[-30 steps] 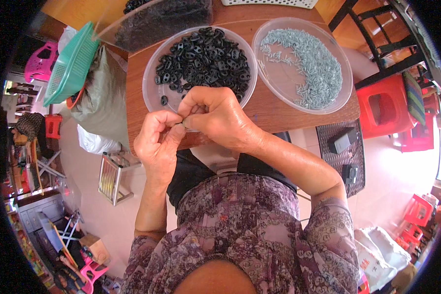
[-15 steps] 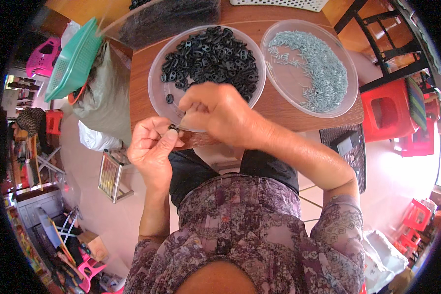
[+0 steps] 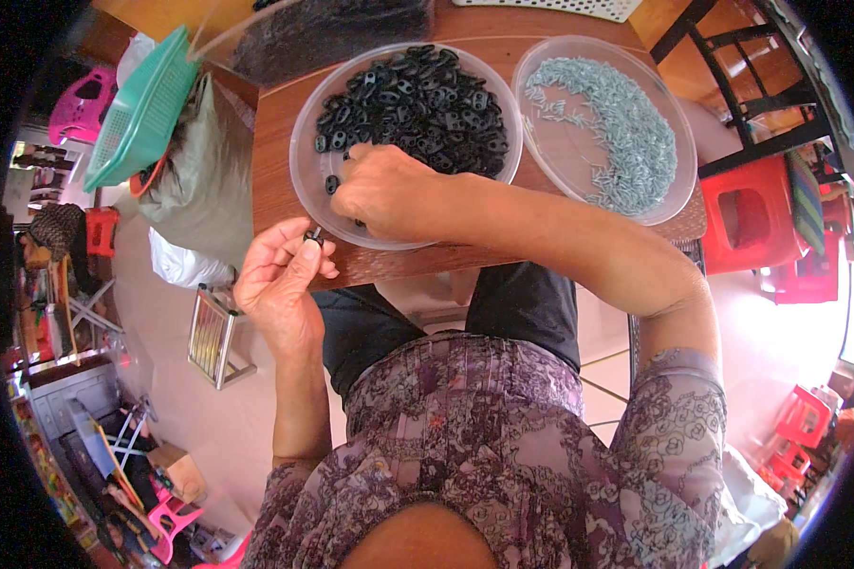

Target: The person assembles small rubber or plastic grommets with metal rings by hand.

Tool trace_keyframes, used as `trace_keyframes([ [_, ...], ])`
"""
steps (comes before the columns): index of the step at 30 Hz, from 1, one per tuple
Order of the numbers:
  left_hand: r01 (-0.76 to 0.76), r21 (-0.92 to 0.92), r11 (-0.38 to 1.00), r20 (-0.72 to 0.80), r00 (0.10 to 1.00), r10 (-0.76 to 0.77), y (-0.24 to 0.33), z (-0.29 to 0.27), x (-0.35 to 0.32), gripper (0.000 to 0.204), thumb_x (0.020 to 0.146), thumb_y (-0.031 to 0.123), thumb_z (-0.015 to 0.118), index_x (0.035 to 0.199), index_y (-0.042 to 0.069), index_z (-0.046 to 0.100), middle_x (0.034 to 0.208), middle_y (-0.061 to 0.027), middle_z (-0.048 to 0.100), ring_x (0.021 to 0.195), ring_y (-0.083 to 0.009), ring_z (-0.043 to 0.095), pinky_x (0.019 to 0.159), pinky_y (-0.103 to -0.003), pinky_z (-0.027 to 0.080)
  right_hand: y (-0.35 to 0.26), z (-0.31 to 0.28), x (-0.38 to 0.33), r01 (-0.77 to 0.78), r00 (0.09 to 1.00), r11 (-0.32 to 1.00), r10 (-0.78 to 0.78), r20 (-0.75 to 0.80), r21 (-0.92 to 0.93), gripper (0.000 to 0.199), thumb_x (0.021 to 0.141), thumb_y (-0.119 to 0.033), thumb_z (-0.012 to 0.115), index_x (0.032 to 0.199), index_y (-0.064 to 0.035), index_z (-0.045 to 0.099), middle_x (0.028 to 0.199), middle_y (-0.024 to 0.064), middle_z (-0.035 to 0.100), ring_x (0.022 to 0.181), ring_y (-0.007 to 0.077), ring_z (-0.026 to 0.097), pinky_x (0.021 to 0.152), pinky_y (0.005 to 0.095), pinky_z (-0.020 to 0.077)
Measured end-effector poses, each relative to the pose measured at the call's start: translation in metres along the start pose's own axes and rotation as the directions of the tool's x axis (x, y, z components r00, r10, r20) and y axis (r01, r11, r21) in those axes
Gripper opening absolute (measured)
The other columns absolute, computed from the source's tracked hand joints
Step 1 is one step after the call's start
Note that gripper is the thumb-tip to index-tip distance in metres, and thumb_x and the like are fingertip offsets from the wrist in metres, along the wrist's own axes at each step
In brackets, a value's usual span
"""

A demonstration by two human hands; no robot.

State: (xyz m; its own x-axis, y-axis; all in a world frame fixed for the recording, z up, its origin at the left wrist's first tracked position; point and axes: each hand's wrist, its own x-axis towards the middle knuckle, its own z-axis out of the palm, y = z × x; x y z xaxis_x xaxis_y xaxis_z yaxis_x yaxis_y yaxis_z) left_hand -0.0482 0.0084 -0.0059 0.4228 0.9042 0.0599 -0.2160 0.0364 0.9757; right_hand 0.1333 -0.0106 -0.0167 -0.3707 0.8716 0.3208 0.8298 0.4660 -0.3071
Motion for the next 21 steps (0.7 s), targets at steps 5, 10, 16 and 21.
trace_keyframes([
  [5,-0.004,-0.006,1.0,-0.005,1.0,0.004,0.0,0.003,0.002,0.023,0.078,-0.001,0.063,0.099,-0.006,0.056,0.076,-0.0121,0.063,0.059,-0.0117,0.057,0.053,-0.021,0.048,0.002,0.006,-0.005,-0.011,0.995,1.0,0.011,-0.101,0.005,0.01,0.061,-0.012,0.061,0.068,-0.0055,0.058,0.066,0.0108,0.053,0.068,0.0281,0.051,0.058,0.0383,0.0432],
  [10,-0.045,-0.006,0.999,-0.046,0.998,0.045,0.002,0.011,0.004,0.022,0.079,0.0,0.063,0.098,-0.007,0.057,0.076,-0.0115,0.062,0.06,-0.012,0.057,0.054,-0.022,0.048,-0.006,-0.01,-0.016,-0.06,0.972,0.984,0.096,-0.216,0.165,0.011,0.064,-0.008,0.06,0.073,-0.0024,0.057,0.067,0.0121,0.053,0.067,0.0285,0.051,0.06,0.0396,0.043],
  [16,-0.099,0.026,0.995,-0.05,0.994,0.1,0.005,0.031,0.009,0.018,0.08,0.001,0.062,0.096,-0.006,0.058,0.073,-0.0055,0.059,0.06,-0.008,0.053,0.055,-0.019,0.044,-0.027,-0.034,-0.028,-0.275,0.915,0.834,0.379,-0.136,0.478,0.013,0.069,-0.007,0.061,0.078,0.0011,0.058,0.068,0.0115,0.055,0.067,0.0231,0.055,0.061,0.0328,0.0443],
  [21,-0.186,0.134,0.973,-0.021,0.981,0.191,0.002,0.044,0.007,0.016,0.081,0.001,0.061,0.096,-0.004,0.058,0.072,0.001,0.054,0.062,-0.0041,0.047,0.056,-0.016,0.038,-0.034,-0.04,-0.033,-0.407,0.802,0.401,0.588,0.11,0.821,0.014,0.074,-0.007,0.062,0.083,0.0037,0.06,0.075,0.0047,0.06,0.07,0.0063,0.053,0.062,0.0226,0.0441],
])
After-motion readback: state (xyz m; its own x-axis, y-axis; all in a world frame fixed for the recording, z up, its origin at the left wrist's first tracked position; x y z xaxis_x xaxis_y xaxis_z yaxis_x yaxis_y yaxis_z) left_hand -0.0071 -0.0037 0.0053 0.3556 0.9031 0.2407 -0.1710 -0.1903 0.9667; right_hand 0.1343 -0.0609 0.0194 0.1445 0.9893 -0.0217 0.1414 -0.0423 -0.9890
